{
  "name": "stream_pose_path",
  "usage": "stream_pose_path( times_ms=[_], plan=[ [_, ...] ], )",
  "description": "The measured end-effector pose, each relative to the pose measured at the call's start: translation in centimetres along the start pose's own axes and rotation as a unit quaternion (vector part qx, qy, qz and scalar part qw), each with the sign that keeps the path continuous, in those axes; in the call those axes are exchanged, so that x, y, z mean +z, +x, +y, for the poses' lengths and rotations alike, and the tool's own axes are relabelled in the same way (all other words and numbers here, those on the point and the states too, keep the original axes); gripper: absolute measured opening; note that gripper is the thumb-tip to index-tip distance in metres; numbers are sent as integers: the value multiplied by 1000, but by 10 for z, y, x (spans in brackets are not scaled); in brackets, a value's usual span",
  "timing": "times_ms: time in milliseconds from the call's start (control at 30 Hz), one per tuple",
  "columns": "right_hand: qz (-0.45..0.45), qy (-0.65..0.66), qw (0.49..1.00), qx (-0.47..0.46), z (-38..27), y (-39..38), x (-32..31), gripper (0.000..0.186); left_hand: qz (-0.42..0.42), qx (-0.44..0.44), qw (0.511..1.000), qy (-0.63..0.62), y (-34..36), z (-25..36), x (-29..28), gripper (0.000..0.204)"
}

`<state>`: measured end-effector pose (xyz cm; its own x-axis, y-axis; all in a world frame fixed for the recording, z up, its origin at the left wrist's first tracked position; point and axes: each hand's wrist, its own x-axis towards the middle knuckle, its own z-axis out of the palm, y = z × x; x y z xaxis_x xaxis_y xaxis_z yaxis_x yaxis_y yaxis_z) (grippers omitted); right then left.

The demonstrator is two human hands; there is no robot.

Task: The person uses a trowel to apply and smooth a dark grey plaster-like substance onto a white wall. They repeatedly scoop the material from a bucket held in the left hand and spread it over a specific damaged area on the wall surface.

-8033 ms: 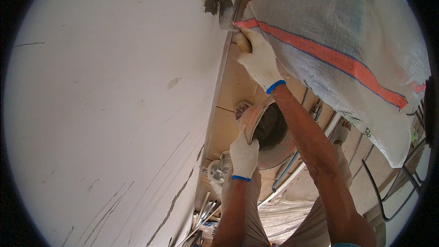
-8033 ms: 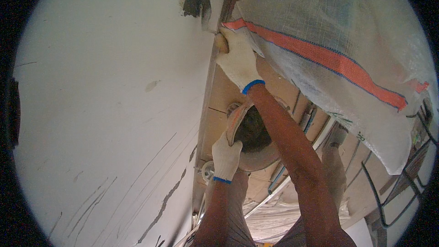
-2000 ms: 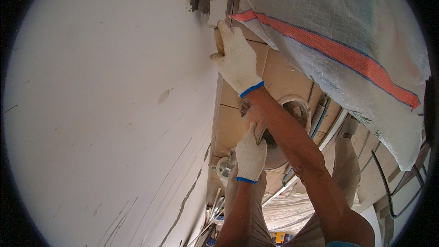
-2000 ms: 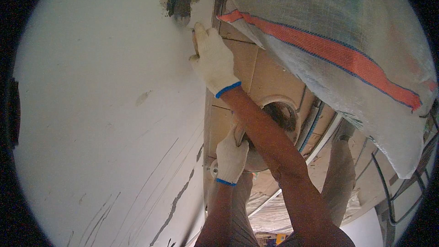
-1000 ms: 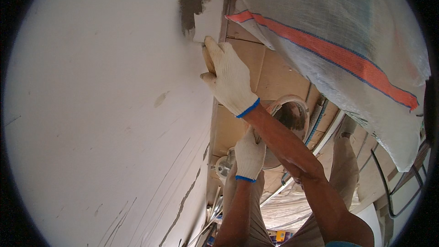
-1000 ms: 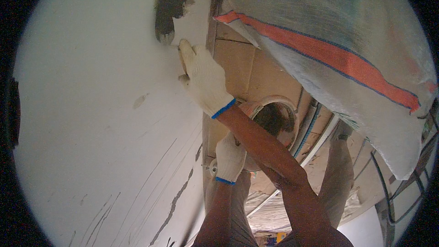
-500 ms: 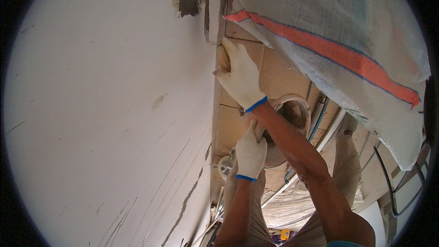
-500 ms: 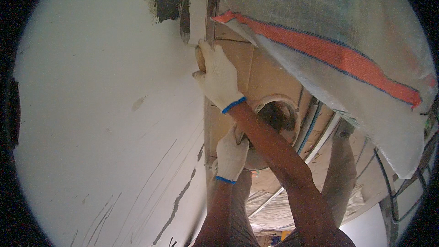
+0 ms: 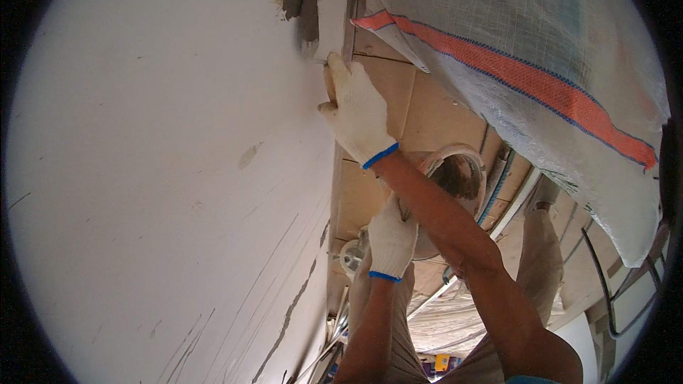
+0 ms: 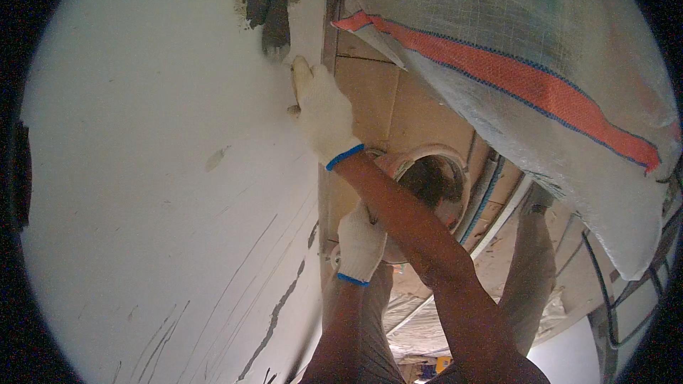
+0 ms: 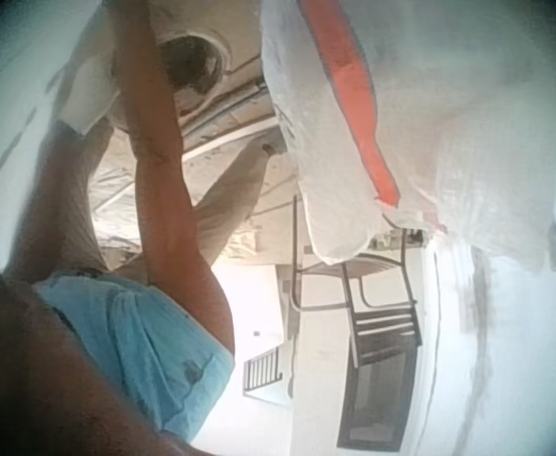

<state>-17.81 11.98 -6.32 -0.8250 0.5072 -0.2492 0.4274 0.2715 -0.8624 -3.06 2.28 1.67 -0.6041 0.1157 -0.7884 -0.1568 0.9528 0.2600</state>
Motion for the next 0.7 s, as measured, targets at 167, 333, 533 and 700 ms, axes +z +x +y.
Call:
stream_pose_path(
  times_ms=[167, 333, 533, 700],
  plan=[
    [-21, 10, 1000, 0, -6, -17, 1, 84, 15, 29, 999, -11, -1, -9, 4, 25],
    [-48, 36, 998, 24, -6, -34, -12, 82, 16, 48, 999, 15, -1, -16, 9, 26],
    [6, 49, 999, 2, 8, -33, -20, 82, 31, 38, 999, -2, -2, -2, 8, 26],
    [-4, 78, 996, 35, 0, -8, -14, 74, 20, 36, 999, 0, -2, -2, 8, 26]
  ],
)
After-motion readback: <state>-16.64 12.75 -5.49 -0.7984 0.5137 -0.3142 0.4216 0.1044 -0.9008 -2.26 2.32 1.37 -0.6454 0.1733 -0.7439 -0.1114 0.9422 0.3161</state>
